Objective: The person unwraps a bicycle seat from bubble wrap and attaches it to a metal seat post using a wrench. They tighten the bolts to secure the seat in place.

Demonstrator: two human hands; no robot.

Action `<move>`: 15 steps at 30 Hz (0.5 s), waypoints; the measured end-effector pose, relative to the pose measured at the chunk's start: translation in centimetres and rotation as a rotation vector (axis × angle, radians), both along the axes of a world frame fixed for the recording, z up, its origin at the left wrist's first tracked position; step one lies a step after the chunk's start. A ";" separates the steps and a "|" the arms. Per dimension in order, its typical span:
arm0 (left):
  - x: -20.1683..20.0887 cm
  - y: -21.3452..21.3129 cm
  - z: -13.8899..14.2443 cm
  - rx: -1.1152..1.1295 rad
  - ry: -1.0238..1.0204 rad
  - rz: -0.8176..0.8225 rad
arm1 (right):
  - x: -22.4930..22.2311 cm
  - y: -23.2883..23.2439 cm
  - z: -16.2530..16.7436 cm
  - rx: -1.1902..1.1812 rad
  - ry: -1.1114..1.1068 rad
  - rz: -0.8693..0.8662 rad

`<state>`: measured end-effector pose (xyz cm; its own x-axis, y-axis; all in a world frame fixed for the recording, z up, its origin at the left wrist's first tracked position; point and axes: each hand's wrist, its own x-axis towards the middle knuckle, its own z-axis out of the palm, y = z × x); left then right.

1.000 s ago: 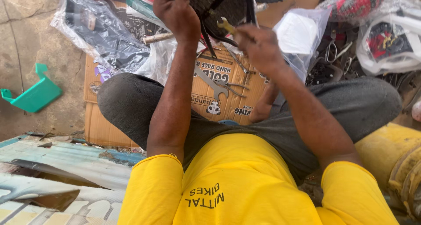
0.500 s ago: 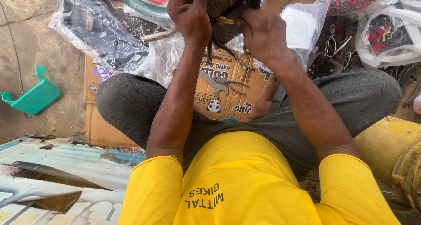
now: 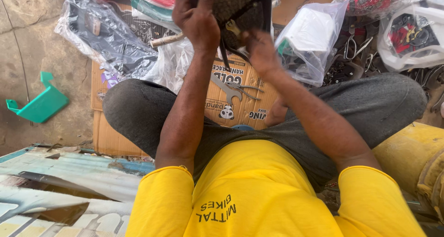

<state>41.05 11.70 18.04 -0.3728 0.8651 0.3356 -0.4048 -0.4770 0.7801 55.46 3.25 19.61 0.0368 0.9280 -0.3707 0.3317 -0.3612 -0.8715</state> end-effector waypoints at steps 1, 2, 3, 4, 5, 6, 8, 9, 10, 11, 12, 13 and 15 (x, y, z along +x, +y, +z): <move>0.2 0.2 0.0 0.002 0.015 0.037 | -1.1 -0.2 -0.2 -0.117 0.278 -0.139; 0.4 0.2 0.0 -0.006 0.032 0.073 | -2.5 -0.6 -0.4 -0.243 0.556 -0.282; 0.5 0.1 0.0 -0.010 0.051 0.105 | -3.6 -1.0 -0.5 -0.364 0.837 -0.429; 0.8 0.2 0.0 0.025 0.023 0.060 | -4.1 -1.1 -0.4 -0.393 0.867 -0.466; 1.0 0.5 0.0 0.062 -0.007 0.012 | -4.6 -1.1 -0.3 -0.418 0.897 -0.504; 1.2 0.5 -0.1 0.088 -0.043 -0.036 | -4.6 -1.3 -0.1 -0.450 0.918 -0.548; 1.0 0.9 -0.3 0.059 -0.032 -0.012 | -4.0 -1.3 0.5 -0.442 0.840 -0.422; 0.7 1.3 -0.5 0.042 -0.024 0.005 | -3.4 -1.2 0.8 -0.441 0.801 -0.356; 0.2 1.7 -0.8 0.041 -0.021 0.024 | -2.9 -1.2 1.1 -0.338 0.681 -0.281; -0.4 2.0 -1.1 0.040 -0.016 0.040 | -2.3 -1.2 1.4 -0.236 0.563 -0.210; -0.8 2.4 -1.4 0.042 -0.012 0.051 | -1.6 -0.9 1.6 -0.128 0.444 -0.143; -1.2 2.7 -1.7 0.050 0.028 0.063 | -1.0 -0.6 1.8 -0.110 0.259 -0.109; -1.5 2.6 -2.1 0.051 0.100 0.090 | 0.6 0.1 2.1 -0.088 -0.120 -0.038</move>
<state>39.57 14.31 15.95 -0.4104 0.8105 0.4179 -0.2802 -0.5482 0.7880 56.08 3.30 21.75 0.1203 0.8892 -0.4414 0.4166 -0.4488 -0.7906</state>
